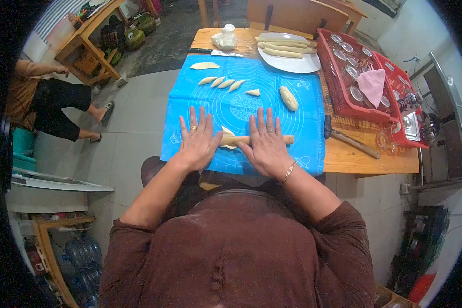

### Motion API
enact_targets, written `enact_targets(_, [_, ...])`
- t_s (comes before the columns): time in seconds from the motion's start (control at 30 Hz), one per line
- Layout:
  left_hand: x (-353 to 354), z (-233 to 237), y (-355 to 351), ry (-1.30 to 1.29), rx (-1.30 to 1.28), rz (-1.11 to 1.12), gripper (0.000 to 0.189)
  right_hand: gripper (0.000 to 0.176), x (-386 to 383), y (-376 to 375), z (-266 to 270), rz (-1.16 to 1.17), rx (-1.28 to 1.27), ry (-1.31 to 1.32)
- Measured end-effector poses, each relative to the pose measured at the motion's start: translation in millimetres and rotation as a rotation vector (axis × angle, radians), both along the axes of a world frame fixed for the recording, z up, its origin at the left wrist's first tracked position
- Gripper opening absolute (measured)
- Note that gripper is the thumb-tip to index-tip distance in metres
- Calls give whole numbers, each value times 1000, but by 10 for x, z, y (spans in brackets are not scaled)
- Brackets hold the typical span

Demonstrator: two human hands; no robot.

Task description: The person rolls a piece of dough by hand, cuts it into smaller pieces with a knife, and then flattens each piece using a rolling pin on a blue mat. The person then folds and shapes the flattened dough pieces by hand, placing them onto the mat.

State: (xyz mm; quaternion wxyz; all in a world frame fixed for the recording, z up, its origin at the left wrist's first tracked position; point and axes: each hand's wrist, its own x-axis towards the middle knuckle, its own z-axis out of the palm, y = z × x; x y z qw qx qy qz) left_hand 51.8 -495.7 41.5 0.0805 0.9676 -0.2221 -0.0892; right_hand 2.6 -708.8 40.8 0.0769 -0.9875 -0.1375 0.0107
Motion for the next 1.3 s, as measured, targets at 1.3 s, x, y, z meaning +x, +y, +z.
enact_targets(1.3, [62, 106, -3, -49, -455, -243, 40, 66, -201, -117, -148, 109, 137, -205])
